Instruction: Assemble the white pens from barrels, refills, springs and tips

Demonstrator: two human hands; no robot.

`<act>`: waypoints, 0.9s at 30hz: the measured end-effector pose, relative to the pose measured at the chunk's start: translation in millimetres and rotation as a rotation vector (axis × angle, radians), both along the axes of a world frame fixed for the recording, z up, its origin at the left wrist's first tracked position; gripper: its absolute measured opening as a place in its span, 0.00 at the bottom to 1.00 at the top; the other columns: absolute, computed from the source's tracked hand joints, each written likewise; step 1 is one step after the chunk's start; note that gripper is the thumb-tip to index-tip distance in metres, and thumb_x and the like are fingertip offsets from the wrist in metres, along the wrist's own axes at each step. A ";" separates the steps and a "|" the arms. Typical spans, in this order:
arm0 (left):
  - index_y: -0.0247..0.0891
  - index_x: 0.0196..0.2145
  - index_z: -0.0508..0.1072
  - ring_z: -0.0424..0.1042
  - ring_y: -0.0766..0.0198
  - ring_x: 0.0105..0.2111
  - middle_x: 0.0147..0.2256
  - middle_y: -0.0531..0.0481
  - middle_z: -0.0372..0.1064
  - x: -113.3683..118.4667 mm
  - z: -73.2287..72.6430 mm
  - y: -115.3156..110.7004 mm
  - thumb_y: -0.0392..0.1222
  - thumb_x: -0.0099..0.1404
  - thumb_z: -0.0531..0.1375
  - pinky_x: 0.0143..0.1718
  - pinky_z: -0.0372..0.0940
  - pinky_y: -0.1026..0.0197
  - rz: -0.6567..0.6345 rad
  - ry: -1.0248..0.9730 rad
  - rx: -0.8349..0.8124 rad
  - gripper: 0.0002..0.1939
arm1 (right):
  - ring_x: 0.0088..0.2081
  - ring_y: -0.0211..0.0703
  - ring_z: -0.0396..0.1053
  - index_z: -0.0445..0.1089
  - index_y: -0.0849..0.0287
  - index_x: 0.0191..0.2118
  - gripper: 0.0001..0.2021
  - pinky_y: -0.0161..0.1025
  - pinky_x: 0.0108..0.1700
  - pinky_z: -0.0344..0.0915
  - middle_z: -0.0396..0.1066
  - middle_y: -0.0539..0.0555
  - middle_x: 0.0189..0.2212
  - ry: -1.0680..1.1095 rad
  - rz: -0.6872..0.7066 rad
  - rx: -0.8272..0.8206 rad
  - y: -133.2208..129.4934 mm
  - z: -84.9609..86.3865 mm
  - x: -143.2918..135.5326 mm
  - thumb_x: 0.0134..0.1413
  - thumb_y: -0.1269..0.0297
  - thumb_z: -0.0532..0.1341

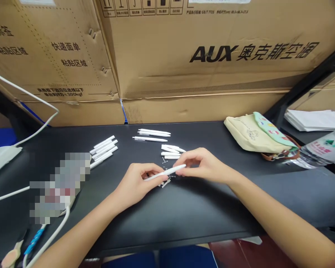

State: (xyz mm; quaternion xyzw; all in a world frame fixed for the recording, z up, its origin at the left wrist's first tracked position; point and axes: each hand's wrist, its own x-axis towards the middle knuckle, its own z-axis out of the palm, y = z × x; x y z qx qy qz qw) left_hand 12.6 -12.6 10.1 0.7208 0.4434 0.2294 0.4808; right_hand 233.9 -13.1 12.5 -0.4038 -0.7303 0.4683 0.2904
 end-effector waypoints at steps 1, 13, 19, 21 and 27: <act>0.35 0.31 0.78 0.64 0.67 0.24 0.26 0.49 0.73 0.1 0.2 -0.1 0.48 0.58 0.61 0.25 0.57 0.67 -0.003 0.002 0.005 0.13 | 0.22 0.35 0.64 0.72 0.61 0.26 0.14 0.33 0.26 0.61 0.69 0.50 0.19 -0.039 -0.007 0.001 -0.4 -0.2 -0.5 0.54 0.55 0.61; 0.36 0.32 0.79 0.66 0.66 0.25 0.27 0.49 0.74 0.5 0.1 -1.3 0.49 0.58 0.61 0.26 0.58 0.67 -0.020 0.038 0.016 0.14 | 0.17 0.34 0.62 0.69 0.61 0.23 0.18 0.33 0.23 0.61 0.65 0.48 0.14 -0.061 -0.017 -0.047 -3.0 -3.4 -4.1 0.56 0.53 0.58; 0.36 0.31 0.79 0.66 0.66 0.25 0.26 0.49 0.74 0.1 -0.5 -0.5 0.49 0.58 0.61 0.26 0.59 0.66 -0.025 0.031 -0.009 0.14 | 0.24 0.36 0.69 0.72 0.61 0.30 0.12 0.33 0.28 0.65 0.73 0.51 0.24 0.050 0.000 -0.051 -3.9 -4.3 -7.0 0.50 0.55 0.64; 0.36 0.31 0.79 0.67 0.65 0.26 0.27 0.48 0.75 0.0 -0.3 -0.5 0.50 0.58 0.61 0.27 0.59 0.66 -0.026 0.026 -0.006 0.14 | 0.25 0.37 0.71 0.72 0.61 0.33 0.12 0.33 0.28 0.66 0.74 0.51 0.26 0.081 0.001 -0.098 -5.0 -4.7 -8.1 0.47 0.56 0.66; 0.36 0.30 0.79 0.67 0.65 0.26 0.27 0.49 0.74 0.5 -2.0 -1.5 0.48 0.59 0.61 0.27 0.59 0.66 -0.020 0.040 0.076 0.13 | 0.16 0.33 0.62 0.66 0.60 0.19 0.22 0.32 0.22 0.64 0.64 0.49 0.12 0.021 -0.075 -0.128 -7.4 -9.6 -14.0 0.58 0.52 0.55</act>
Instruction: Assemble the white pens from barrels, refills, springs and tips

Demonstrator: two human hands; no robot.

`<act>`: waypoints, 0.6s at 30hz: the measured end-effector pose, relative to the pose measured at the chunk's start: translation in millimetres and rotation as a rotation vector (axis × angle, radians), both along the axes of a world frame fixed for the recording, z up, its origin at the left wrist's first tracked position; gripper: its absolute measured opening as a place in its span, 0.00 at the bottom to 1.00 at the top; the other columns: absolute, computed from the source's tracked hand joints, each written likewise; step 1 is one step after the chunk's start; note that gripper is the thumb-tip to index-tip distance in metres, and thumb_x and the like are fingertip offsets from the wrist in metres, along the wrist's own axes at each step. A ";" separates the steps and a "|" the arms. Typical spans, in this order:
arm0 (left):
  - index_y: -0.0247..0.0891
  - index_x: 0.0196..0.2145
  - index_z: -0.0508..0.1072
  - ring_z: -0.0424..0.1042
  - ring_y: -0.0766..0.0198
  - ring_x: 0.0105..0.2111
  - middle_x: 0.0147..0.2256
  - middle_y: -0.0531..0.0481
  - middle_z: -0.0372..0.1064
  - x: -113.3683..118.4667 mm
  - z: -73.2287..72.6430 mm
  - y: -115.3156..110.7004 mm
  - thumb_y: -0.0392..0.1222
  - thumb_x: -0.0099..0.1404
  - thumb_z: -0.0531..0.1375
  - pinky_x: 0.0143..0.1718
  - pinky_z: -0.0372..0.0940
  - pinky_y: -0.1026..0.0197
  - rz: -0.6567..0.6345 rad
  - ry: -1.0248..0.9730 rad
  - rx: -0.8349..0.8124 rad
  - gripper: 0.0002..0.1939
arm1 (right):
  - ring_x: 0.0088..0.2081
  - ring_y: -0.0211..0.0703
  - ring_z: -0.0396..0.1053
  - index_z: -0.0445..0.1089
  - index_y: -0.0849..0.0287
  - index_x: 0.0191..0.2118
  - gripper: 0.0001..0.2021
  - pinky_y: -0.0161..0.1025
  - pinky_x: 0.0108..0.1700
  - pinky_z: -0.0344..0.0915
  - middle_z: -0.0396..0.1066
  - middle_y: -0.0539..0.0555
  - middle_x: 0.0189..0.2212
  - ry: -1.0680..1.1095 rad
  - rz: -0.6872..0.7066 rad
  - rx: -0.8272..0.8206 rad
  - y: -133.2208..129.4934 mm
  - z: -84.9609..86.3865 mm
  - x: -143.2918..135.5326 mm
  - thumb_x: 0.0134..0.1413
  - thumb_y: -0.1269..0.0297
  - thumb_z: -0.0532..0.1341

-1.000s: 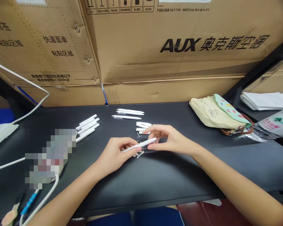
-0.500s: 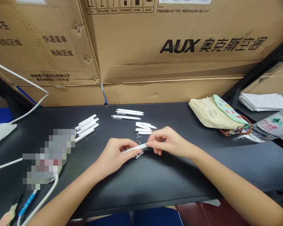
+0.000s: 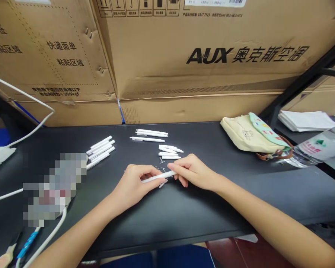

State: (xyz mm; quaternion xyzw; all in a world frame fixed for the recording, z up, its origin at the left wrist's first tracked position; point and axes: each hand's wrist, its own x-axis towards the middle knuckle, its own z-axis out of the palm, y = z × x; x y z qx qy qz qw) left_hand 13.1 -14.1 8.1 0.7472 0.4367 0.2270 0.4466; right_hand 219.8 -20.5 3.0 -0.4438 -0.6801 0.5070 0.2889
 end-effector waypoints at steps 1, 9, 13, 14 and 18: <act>0.36 0.30 0.79 0.66 0.66 0.25 0.26 0.49 0.74 0.0 -0.2 0.2 0.49 0.59 0.61 0.27 0.59 0.66 0.002 -0.001 -0.005 0.13 | 0.18 0.33 0.64 0.68 0.60 0.21 0.19 0.32 0.24 0.65 0.66 0.49 0.14 0.029 -0.001 0.002 0.3 -0.6 -0.2 0.57 0.53 0.57; 0.35 0.31 0.78 0.64 0.68 0.24 0.26 0.49 0.74 -0.7 1.4 2.2 0.48 0.58 0.61 0.25 0.58 0.68 0.035 -0.039 -0.026 0.13 | 0.27 0.36 0.71 0.73 0.62 0.35 0.12 0.34 0.28 0.70 0.72 0.52 0.27 0.209 0.012 -0.070 2.7 -2.7 1.1 0.48 0.59 0.66; 0.33 0.30 0.77 0.64 0.69 0.22 0.27 0.47 0.74 0.9 3.5 2.2 0.50 0.59 0.61 0.23 0.61 0.68 -0.022 -0.119 -0.224 0.15 | 0.25 0.38 0.71 0.75 0.62 0.31 0.11 0.37 0.31 0.71 0.73 0.52 0.24 0.217 0.028 -0.051 3.8 -0.4 4.5 0.49 0.58 0.65; 0.32 0.29 0.77 0.64 0.70 0.21 0.27 0.46 0.74 1.3 4.2 2.3 0.51 0.59 0.60 0.22 0.61 0.68 -0.044 -0.151 -0.306 0.16 | 0.27 0.39 0.72 0.75 0.61 0.30 0.09 0.39 0.33 0.71 0.74 0.53 0.26 0.217 0.049 0.010 4.3 0.9 5.9 0.49 0.59 0.66; 0.31 0.28 0.76 0.65 0.70 0.18 0.26 0.45 0.74 2.0 6.0 3.1 0.52 0.58 0.61 0.20 0.63 0.68 -0.077 -0.219 -0.481 0.18 | 0.40 0.44 0.73 0.75 0.59 0.30 0.04 0.41 0.43 0.70 0.76 0.56 0.39 0.197 0.129 0.178 4.7 4.5 8.4 0.46 0.64 0.67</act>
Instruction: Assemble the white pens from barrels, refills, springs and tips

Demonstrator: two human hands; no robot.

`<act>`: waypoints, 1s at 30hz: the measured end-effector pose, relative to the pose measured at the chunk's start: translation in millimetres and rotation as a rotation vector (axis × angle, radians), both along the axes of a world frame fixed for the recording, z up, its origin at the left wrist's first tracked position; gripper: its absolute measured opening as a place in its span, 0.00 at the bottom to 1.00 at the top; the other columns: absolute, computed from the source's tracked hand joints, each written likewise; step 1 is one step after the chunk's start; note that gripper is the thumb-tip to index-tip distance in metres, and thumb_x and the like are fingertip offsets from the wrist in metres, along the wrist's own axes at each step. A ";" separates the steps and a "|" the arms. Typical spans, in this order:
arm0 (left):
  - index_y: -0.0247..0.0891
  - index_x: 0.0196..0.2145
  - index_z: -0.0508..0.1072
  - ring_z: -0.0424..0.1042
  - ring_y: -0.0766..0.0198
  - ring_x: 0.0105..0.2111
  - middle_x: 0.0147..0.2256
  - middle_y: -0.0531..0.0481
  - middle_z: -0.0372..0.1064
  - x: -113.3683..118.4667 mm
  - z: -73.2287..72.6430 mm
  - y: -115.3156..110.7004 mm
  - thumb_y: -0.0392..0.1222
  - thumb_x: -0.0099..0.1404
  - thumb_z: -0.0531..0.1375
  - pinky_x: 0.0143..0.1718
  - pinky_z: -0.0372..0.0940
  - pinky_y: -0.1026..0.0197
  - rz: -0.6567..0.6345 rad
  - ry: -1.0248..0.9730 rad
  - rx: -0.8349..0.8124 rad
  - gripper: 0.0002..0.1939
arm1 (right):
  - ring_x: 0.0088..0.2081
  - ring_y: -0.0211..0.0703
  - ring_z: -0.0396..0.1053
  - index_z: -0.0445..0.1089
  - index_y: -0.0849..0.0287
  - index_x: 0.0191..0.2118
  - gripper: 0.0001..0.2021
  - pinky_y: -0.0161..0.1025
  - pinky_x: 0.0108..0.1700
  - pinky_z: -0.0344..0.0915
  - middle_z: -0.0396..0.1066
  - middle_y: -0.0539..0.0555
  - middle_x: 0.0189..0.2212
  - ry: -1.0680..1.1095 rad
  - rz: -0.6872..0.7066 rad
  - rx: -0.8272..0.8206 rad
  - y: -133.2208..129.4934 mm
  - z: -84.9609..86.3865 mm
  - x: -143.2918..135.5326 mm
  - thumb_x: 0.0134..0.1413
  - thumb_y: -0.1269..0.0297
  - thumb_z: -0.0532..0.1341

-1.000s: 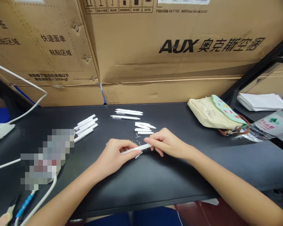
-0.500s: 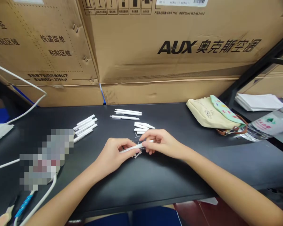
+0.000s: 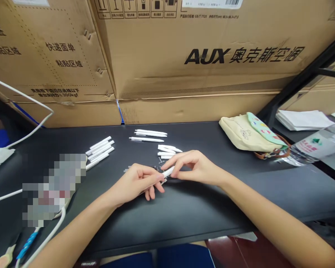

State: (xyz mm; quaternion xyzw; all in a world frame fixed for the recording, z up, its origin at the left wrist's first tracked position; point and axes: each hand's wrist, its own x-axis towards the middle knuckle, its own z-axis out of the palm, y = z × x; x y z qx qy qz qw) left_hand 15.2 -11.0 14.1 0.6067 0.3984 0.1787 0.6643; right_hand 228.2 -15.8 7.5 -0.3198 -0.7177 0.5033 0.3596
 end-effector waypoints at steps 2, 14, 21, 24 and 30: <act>0.32 0.29 0.76 0.66 0.70 0.19 0.26 0.45 0.74 0.2 -0.3 0.0 0.52 0.57 0.61 0.20 0.62 0.69 0.004 0.018 0.008 0.17 | 0.37 0.43 0.74 0.73 0.59 0.35 0.10 0.39 0.38 0.72 0.76 0.56 0.37 -0.011 -0.036 -0.106 -1.1 -0.5 -1.1 0.45 0.62 0.68; 0.31 0.30 0.76 0.68 0.71 0.20 0.27 0.45 0.75 -0.6 -4.0 -0.3 0.50 0.58 0.61 0.19 0.62 0.70 -0.016 0.038 0.015 0.16 | 0.23 0.37 0.71 0.72 0.63 0.30 0.13 0.34 0.25 0.68 0.74 0.54 0.25 -0.071 -0.092 -0.296 3.5 4.2 5.9 0.45 0.58 0.67; 0.31 0.32 0.75 0.71 0.68 0.23 0.28 0.45 0.75 -0.6 -3.6 0.6 0.51 0.57 0.62 0.23 0.65 0.69 -0.027 -0.048 -0.107 0.17 | 0.30 0.37 0.72 0.73 0.62 0.29 0.08 0.35 0.33 0.71 0.72 0.52 0.30 0.093 -0.032 -0.228 6.0 2.9 8.6 0.40 0.68 0.70; 0.30 0.32 0.75 0.71 0.68 0.22 0.26 0.45 0.75 -2.1 -4.1 2.0 0.52 0.57 0.63 0.22 0.65 0.68 -0.056 -0.114 -0.253 0.18 | 0.30 0.37 0.72 0.75 0.61 0.29 0.07 0.34 0.32 0.70 0.73 0.51 0.29 0.137 -0.006 -0.174 7.0 2.8 10.0 0.39 0.71 0.71; 0.30 0.28 0.75 0.69 0.68 0.18 0.21 0.46 0.73 -3.7 -4.0 4.5 0.55 0.52 0.65 0.18 0.64 0.69 -0.097 -0.151 -0.454 0.21 | 0.32 0.37 0.72 0.75 0.60 0.25 0.04 0.35 0.37 0.70 0.76 0.53 0.30 0.122 0.022 -0.028 5.9 5.7 9.6 0.41 0.75 0.69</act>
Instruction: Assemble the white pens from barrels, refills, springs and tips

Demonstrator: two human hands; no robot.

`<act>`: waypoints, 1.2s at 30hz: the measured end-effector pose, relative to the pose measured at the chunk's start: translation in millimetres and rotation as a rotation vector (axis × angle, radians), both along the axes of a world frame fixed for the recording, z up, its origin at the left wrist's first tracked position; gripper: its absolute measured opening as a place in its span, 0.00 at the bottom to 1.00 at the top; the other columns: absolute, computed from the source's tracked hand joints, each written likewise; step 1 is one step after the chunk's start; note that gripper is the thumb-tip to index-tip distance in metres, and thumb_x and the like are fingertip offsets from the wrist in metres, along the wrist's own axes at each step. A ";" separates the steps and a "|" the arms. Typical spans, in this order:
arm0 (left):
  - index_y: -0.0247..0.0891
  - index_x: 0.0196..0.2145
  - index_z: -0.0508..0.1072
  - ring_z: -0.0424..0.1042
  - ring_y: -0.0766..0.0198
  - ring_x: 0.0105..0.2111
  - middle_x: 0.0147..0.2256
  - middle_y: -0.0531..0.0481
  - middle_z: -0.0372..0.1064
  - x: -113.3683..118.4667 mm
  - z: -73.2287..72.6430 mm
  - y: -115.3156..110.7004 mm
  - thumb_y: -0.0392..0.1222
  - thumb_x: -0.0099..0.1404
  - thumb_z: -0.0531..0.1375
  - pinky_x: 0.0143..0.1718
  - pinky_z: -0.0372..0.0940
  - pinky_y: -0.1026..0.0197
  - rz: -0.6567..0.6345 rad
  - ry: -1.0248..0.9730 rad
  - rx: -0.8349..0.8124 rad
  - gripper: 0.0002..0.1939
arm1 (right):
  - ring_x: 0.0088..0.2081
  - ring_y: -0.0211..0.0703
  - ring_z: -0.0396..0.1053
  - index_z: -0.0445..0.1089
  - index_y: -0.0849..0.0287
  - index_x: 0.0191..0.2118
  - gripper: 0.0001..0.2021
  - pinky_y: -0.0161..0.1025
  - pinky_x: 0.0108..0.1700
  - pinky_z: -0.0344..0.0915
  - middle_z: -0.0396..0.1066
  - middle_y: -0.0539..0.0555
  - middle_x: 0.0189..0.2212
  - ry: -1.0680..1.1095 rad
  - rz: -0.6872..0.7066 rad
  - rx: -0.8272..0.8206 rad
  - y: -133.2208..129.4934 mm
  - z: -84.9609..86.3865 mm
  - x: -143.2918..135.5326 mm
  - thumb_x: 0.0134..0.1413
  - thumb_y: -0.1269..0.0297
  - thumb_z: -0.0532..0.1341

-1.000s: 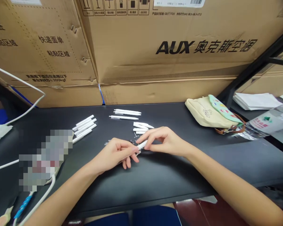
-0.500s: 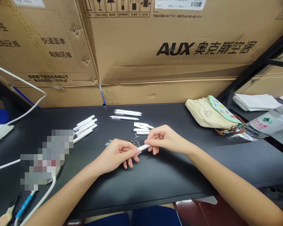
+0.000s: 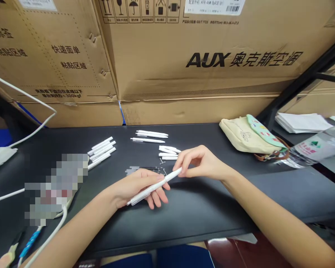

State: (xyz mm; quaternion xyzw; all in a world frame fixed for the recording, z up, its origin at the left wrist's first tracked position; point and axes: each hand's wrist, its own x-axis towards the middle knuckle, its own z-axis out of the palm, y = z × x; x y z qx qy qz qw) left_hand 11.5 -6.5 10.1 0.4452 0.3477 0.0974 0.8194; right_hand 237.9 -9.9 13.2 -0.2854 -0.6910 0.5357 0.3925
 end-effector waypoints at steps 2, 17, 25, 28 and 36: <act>0.30 0.28 0.75 0.69 0.69 0.17 0.21 0.47 0.73 -0.3 -0.2 0.9 0.57 0.51 0.66 0.17 0.64 0.69 0.007 -0.008 -0.011 0.22 | 0.32 0.38 0.73 0.75 0.60 0.25 0.05 0.36 0.36 0.69 0.76 0.53 0.30 0.000 -0.024 -0.012 -0.7 0.8 0.0 0.41 0.74 0.70; 0.32 0.30 0.72 0.73 0.65 0.25 0.27 0.45 0.75 0.2 0.2 -2.7 0.53 0.57 0.63 0.24 0.67 0.67 0.001 0.047 0.199 0.18 | 0.31 0.37 0.72 0.74 0.63 0.32 0.09 0.31 0.28 0.70 0.75 0.56 0.33 -0.163 -0.011 -0.201 -3.1 -2.1 -4.1 0.45 0.64 0.68; 0.32 0.35 0.71 0.72 0.66 0.25 0.30 0.45 0.74 0.0 2.3 -3.6 0.51 0.58 0.62 0.26 0.67 0.65 0.044 0.036 0.231 0.17 | 0.17 0.30 0.63 0.73 0.63 0.31 0.10 0.30 0.19 0.67 0.68 0.48 0.19 -0.017 -0.134 -0.305 1.7 -4.0 -0.7 0.43 0.63 0.69; 0.34 0.44 0.69 0.69 0.68 0.22 0.29 0.47 0.74 -0.9 2.3 -4.3 0.50 0.59 0.62 0.26 0.66 0.63 0.048 0.018 0.246 0.20 | 0.16 0.28 0.57 0.71 0.62 0.27 0.09 0.29 0.17 0.64 0.63 0.45 0.16 0.160 -0.207 -0.334 3.8 -1.1 -0.4 0.41 0.63 0.69; 0.34 0.45 0.70 0.65 0.70 0.25 0.31 0.49 0.71 -3.1 -2.9 -1.5 0.47 0.62 0.59 0.32 0.60 0.65 0.145 0.010 0.326 0.16 | 0.20 0.29 0.57 0.63 0.59 0.25 0.11 0.27 0.19 0.59 0.61 0.45 0.19 0.373 -0.509 -0.363 12.5 1.2 2.0 0.45 0.61 0.65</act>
